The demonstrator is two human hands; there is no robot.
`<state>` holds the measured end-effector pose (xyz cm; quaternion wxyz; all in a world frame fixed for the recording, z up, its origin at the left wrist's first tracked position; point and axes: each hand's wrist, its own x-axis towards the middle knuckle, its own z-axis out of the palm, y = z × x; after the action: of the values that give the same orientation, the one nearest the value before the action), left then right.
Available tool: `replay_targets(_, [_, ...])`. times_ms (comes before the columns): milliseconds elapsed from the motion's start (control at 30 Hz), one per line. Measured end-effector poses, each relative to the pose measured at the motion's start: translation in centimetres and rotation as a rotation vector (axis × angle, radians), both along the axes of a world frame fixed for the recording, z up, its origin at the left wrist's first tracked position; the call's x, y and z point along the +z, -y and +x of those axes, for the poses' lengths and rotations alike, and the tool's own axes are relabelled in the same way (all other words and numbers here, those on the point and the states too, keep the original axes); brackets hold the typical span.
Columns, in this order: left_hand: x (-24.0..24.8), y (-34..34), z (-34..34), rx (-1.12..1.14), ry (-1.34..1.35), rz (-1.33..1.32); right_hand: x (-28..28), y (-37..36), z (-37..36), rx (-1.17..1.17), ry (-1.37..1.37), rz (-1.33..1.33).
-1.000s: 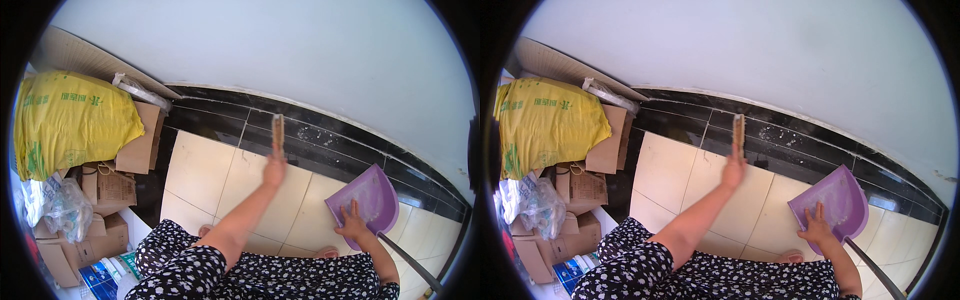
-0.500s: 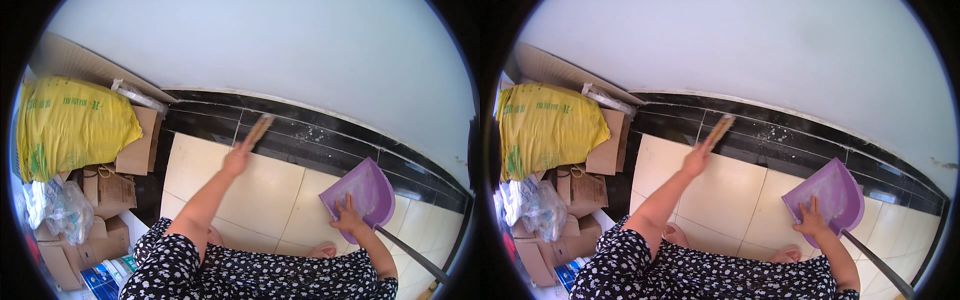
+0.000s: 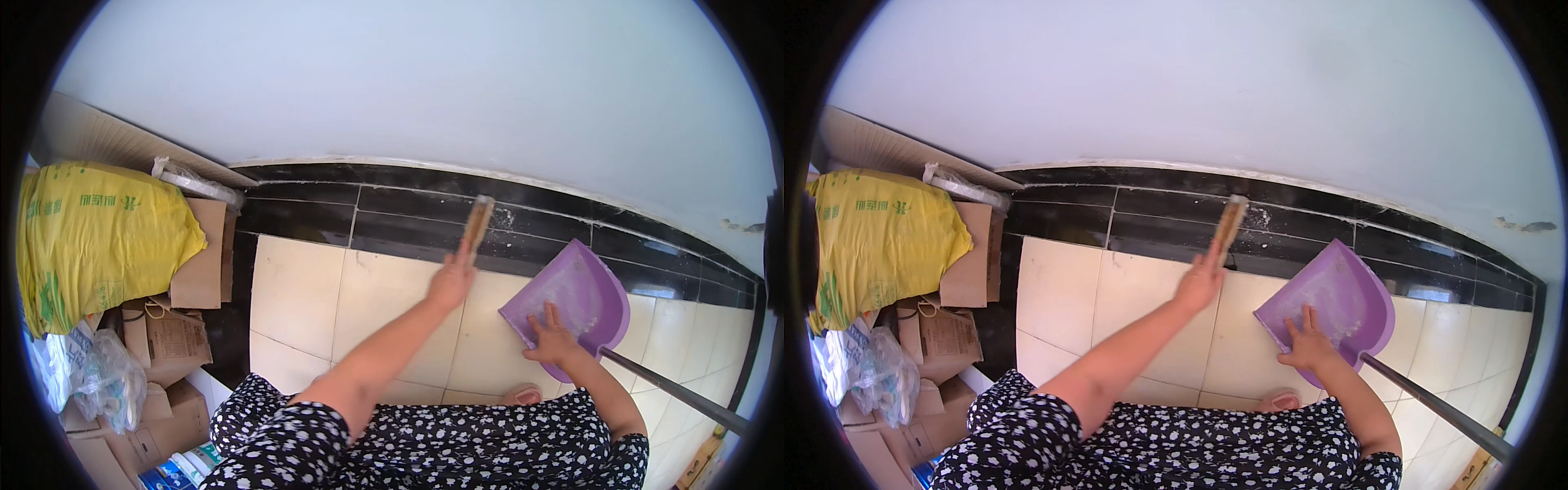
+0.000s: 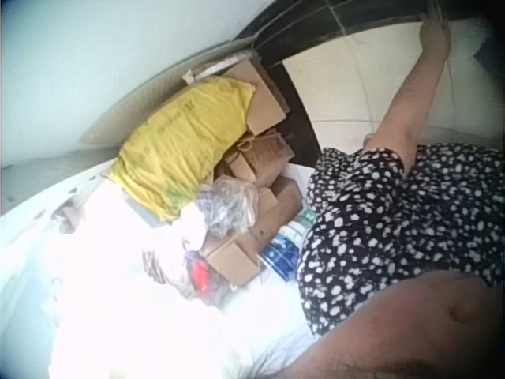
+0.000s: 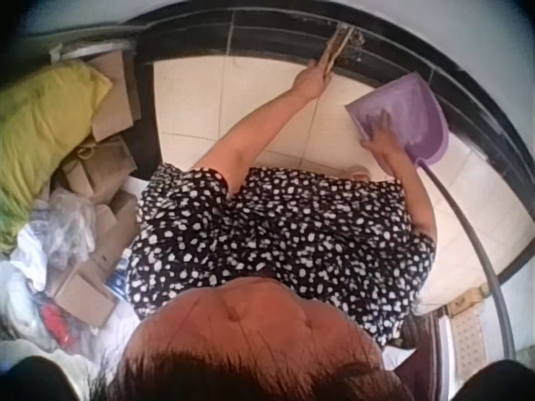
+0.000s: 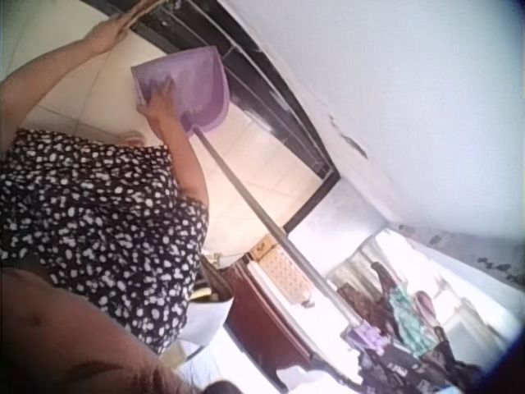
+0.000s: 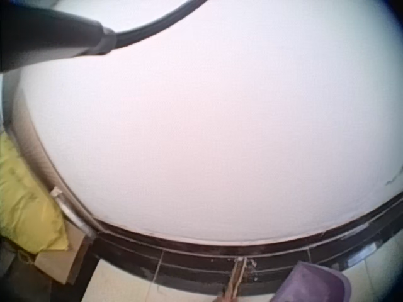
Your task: The person cleans a window sill and floor baseboards using a brush and a dustpan. They also move several pairs of shoes from a cluttered floor area onto the window sill to clear the space.
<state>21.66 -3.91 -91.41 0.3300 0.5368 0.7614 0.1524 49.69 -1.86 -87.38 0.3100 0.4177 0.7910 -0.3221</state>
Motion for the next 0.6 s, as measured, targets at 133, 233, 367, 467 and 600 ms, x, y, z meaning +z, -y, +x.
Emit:
replay_targets(133, [1.7, 4.5, -7.8, 0.063, -0.122, -0.060, -0.6, 0.2, 0.3, -0.023, -0.011, 0.009])
replay_targets(233, [1.0, 8.5, -9.5, 0.187, -0.208, -0.239, 0.2, 0.4, 0.2, -0.051, 0.000, -0.003])
replay_targets(367, [-3.7, 8.3, -2.4, 0.233, -0.040, -0.098, 0.0, 0.3, 0.2, -0.058, 0.002, 0.025])
replay_targets(467, [-2.4, 4.0, 4.0, 0.027, 0.088, -0.047, 0.3, 0.1, 0.1, -0.055, 0.008, 0.027])
replay_targets(600, [-1.7, 0.1, 1.5, -0.168, -0.028, 0.056, 0.4, -0.4, 0.9, -0.078, 0.044, 0.018])
